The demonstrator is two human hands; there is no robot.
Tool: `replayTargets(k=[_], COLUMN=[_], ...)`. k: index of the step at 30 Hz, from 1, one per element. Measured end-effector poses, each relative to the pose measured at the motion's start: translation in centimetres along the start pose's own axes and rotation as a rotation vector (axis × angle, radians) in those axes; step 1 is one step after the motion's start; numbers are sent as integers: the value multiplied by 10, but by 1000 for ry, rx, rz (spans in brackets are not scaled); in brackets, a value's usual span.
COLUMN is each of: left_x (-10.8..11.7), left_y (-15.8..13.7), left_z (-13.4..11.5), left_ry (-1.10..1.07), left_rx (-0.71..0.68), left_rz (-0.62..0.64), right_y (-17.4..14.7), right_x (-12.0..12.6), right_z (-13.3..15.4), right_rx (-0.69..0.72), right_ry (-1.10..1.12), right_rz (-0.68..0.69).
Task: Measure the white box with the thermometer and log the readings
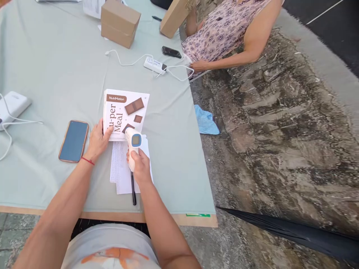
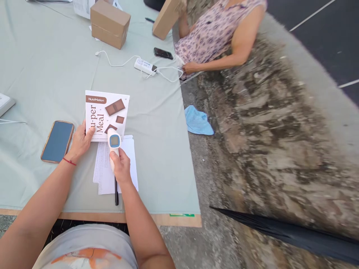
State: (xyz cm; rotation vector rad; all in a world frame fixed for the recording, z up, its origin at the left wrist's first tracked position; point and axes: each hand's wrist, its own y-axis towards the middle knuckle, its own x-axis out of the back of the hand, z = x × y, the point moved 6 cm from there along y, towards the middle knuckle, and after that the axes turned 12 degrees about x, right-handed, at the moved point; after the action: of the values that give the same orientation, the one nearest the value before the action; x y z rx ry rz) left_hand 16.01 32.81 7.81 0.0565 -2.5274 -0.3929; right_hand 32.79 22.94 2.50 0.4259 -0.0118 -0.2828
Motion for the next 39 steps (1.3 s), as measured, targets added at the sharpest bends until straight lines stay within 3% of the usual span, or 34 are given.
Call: replayTargets(k=[4,9,14,18,27,39], left_x=[0,0,0,0,5,7], left_y=[2,3,3,5,7,5], left_z=[1,-1,-3,-3,-10,-13], left_ry=[-10,-41,-172,-247,-283,-314], left_rx=[-15,-8,-6,-11,-38,-83], left_rz=[-2,-19,57,105,100,98], right_y=[-2,-1,-3,-3,-17,-23], right_x=[-1,0,-2,-14,-4,4], right_z=[-5,-3,-2,6,33,54], right_rx=[-153,-161,-175,-192,-172,-36], right_ry=[169,193,207,279,242,168], right_rz=[-29,-36,-65,0,-128,-83])
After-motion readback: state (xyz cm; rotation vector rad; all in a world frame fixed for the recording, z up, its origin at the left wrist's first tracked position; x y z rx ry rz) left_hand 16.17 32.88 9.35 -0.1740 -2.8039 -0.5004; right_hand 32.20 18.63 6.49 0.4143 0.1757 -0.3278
